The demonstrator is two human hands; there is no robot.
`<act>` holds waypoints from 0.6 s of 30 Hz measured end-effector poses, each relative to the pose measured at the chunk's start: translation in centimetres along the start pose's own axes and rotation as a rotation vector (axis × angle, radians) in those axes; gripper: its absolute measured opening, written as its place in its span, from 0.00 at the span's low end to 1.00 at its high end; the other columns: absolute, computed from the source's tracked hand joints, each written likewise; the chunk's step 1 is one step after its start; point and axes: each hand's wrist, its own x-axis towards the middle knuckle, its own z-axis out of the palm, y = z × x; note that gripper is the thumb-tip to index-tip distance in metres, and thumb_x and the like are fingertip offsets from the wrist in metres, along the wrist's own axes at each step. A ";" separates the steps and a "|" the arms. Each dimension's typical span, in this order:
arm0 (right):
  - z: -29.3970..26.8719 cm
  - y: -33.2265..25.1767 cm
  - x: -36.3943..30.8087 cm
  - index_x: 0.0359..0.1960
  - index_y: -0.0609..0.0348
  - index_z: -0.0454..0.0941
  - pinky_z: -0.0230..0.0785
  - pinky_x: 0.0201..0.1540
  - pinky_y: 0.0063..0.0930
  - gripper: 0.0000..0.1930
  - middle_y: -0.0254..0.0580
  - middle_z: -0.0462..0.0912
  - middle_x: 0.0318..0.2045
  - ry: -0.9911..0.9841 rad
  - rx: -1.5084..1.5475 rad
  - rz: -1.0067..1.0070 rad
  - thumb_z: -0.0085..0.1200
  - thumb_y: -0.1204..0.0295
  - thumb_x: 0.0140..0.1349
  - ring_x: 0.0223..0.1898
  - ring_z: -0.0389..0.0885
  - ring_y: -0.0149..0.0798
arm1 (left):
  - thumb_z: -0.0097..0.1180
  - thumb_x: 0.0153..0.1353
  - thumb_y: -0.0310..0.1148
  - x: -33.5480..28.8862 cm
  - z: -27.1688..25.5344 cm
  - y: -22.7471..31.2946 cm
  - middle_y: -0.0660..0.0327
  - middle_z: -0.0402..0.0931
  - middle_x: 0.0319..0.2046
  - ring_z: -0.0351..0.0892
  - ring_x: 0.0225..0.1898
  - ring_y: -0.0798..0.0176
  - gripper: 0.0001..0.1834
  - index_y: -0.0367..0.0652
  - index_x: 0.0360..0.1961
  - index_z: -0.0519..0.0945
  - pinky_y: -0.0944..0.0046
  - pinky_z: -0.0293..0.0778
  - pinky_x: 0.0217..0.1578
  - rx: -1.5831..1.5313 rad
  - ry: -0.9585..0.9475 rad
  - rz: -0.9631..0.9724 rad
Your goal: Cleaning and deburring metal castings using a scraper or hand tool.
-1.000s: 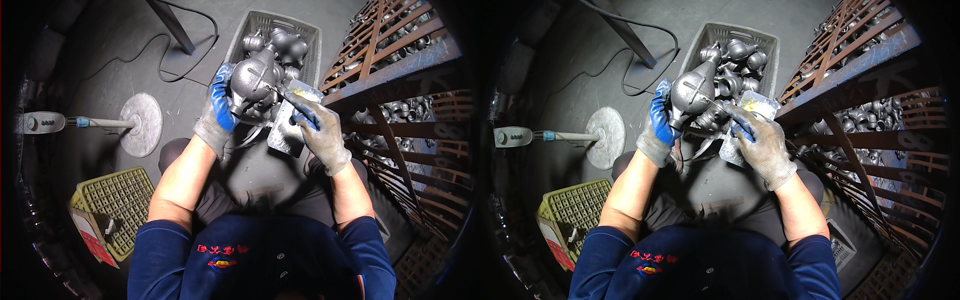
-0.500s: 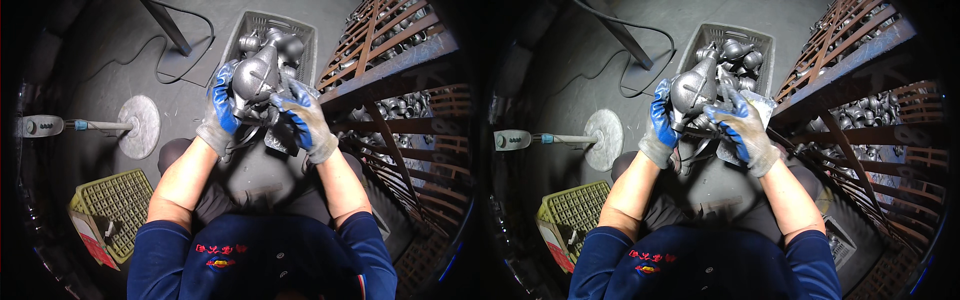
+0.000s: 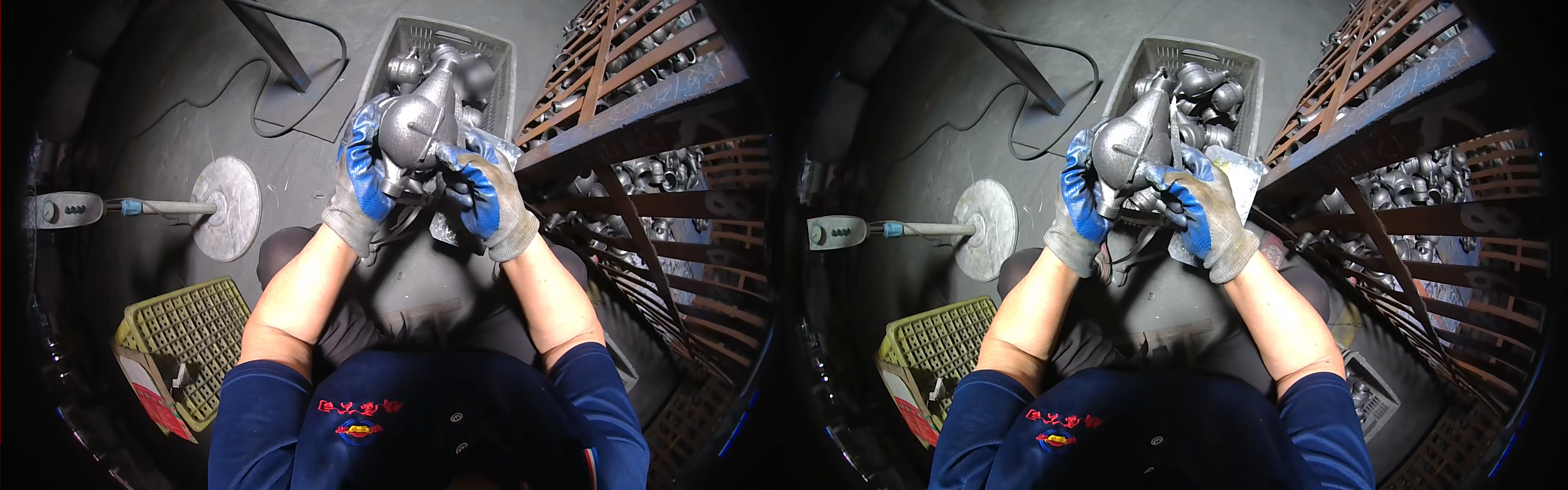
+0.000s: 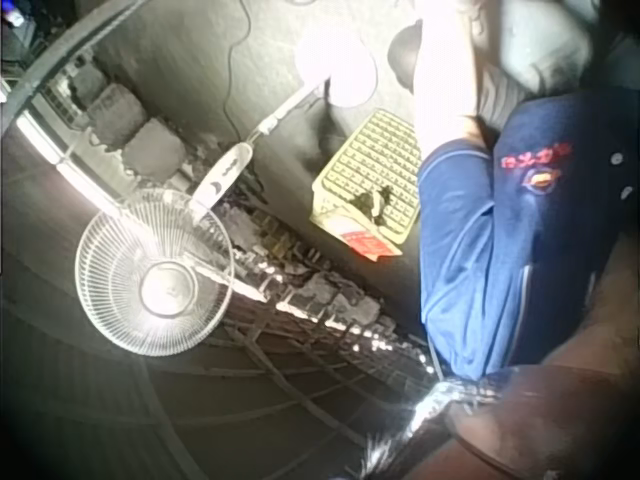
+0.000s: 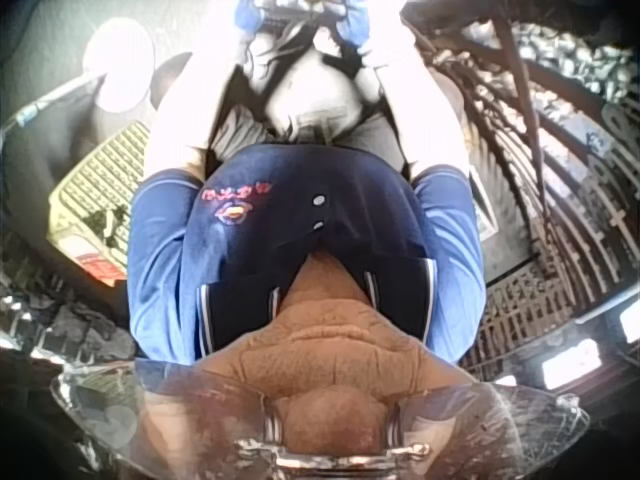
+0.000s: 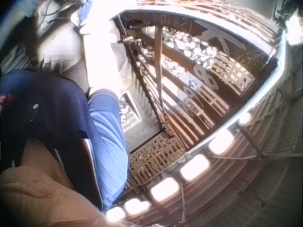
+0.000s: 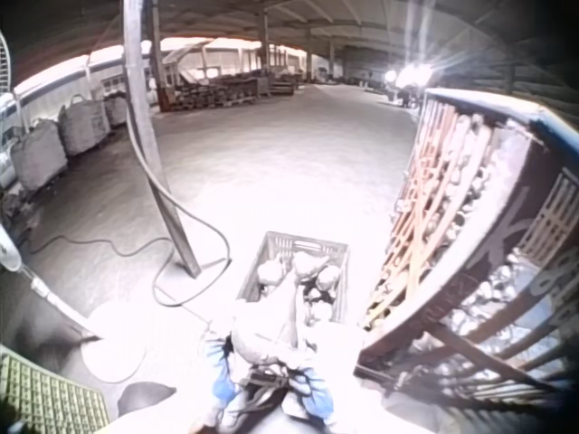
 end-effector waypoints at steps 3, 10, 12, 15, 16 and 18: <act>0.3 -0.4 -0.1 0.41 0.58 0.68 0.50 0.12 0.09 0.11 0.26 0.67 0.18 -0.025 0.005 0.010 0.55 0.76 0.58 0.14 0.60 0.17 | 0.56 0.60 0.33 0.3 0.1 -0.1 0.55 0.70 0.51 0.72 0.52 0.61 0.25 0.38 0.56 0.66 0.60 0.71 0.54 -0.765 0.139 -0.315; 0.6 -0.9 -0.3 0.42 0.58 0.68 0.52 0.13 0.09 0.12 0.26 0.67 0.19 0.006 0.372 0.144 0.56 0.75 0.59 0.15 0.61 0.17 | 0.44 0.66 0.40 0.6 0.4 0.8 0.54 0.70 0.52 0.73 0.52 0.58 0.22 0.37 0.57 0.66 0.56 0.72 0.54 -1.184 0.207 -0.526; 0.8 -0.8 -0.5 0.42 0.58 0.69 0.52 0.14 0.09 0.13 0.27 0.68 0.21 -0.017 0.171 0.006 0.57 0.73 0.58 0.16 0.61 0.17 | 0.43 0.67 0.41 0.3 0.8 0.7 0.53 0.70 0.52 0.73 0.52 0.58 0.23 0.36 0.57 0.65 0.56 0.72 0.55 -0.971 0.187 -0.410; 0.8 -0.8 -0.3 0.45 0.58 0.70 0.56 0.16 0.10 0.16 0.27 0.71 0.24 0.041 0.156 0.055 0.59 0.70 0.57 0.18 0.64 0.18 | 0.39 0.68 0.41 0.5 1.1 0.5 0.56 0.72 0.51 0.72 0.53 0.63 0.21 0.38 0.56 0.67 0.61 0.69 0.55 -0.768 0.251 -0.359; 1.0 -0.8 -0.3 0.45 0.58 0.70 0.56 0.16 0.10 0.16 0.27 0.71 0.24 0.041 0.158 0.056 0.59 0.70 0.57 0.18 0.64 0.18 | 0.39 0.68 0.41 0.5 1.1 0.8 0.56 0.72 0.51 0.72 0.53 0.63 0.21 0.38 0.56 0.67 0.61 0.69 0.55 -0.767 0.251 -0.361; 1.4 -0.8 -0.3 0.50 0.59 0.70 0.61 0.21 0.11 0.20 0.29 0.75 0.28 0.146 0.112 0.081 0.60 0.69 0.56 0.22 0.68 0.18 | 0.40 0.68 0.41 0.4 1.4 1.3 0.57 0.72 0.50 0.72 0.52 0.64 0.21 0.38 0.56 0.67 0.63 0.69 0.55 -0.745 0.270 -0.394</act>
